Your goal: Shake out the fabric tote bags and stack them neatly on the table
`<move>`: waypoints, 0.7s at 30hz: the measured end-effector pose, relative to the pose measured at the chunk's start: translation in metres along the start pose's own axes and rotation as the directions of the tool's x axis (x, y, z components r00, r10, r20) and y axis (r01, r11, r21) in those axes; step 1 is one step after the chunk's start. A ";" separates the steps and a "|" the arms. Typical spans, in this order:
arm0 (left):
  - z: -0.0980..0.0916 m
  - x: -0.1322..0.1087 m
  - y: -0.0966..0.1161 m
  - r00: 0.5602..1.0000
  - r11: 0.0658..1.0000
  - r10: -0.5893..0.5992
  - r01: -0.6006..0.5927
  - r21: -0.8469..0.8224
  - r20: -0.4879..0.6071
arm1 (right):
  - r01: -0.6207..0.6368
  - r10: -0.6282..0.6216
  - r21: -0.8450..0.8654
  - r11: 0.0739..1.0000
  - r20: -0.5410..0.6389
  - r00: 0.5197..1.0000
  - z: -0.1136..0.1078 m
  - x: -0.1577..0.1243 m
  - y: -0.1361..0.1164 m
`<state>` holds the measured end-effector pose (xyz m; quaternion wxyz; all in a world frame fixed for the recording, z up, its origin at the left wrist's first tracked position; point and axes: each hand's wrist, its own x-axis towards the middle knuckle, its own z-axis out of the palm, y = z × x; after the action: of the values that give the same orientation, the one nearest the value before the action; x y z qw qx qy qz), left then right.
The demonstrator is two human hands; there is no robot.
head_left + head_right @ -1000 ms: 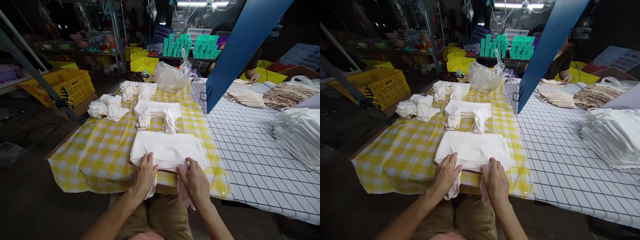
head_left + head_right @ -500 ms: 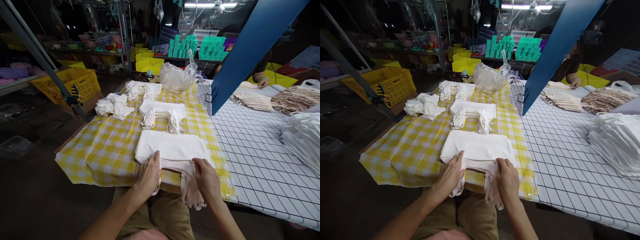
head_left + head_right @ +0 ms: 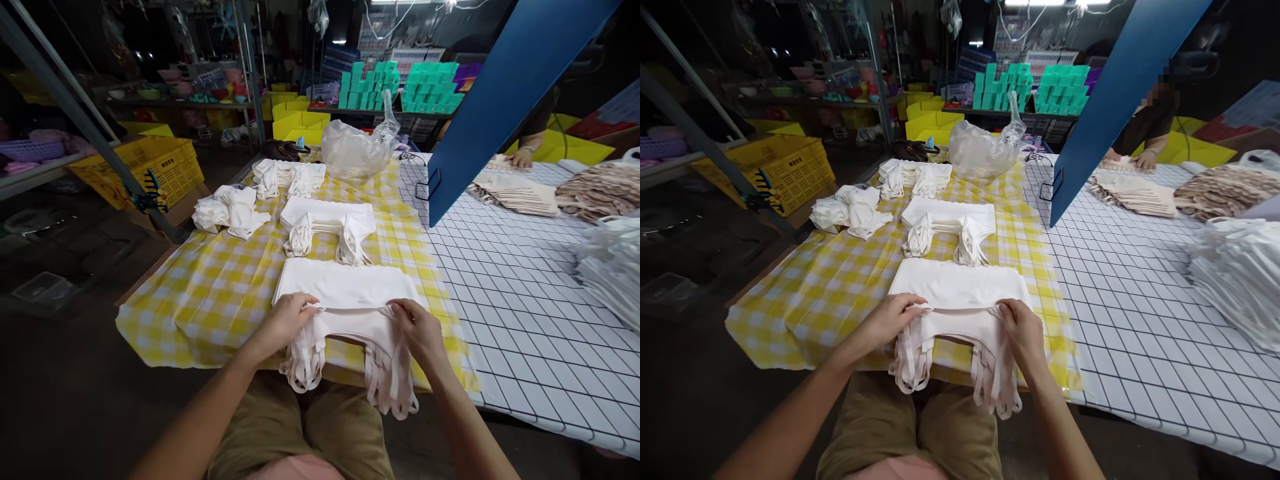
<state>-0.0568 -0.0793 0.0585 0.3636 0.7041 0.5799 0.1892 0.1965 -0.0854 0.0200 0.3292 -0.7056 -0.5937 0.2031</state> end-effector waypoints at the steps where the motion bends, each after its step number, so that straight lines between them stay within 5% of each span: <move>1: -0.003 0.007 -0.003 1.000 0.999 -0.010 0.010 -0.037 0.002 | -0.013 0.013 0.009 1.000 0.003 1.000 0.000 0.002 0.000; 7: 0.004 0.045 -0.029 0.995 0.962 -0.072 0.088 -0.259 0.072 | -0.076 0.076 0.030 0.997 0.002 0.997 0.000 0.007 -0.003; 12: 0.009 0.050 -0.036 0.976 0.861 -0.173 0.216 -0.461 0.134 | -0.091 0.091 -0.005 0.996 -0.013 0.996 0.002 0.008 -0.003; 21: 0.011 0.053 -0.041 0.973 0.845 -0.188 0.228 -0.484 0.130 | -0.151 0.151 -0.066 0.986 -0.013 0.988 0.007 0.009 0.000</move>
<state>-0.0634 -0.0289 0.0133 0.5726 0.5269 0.5703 0.2633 0.1940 -0.0751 0.0162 0.2917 -0.7599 -0.5436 0.2047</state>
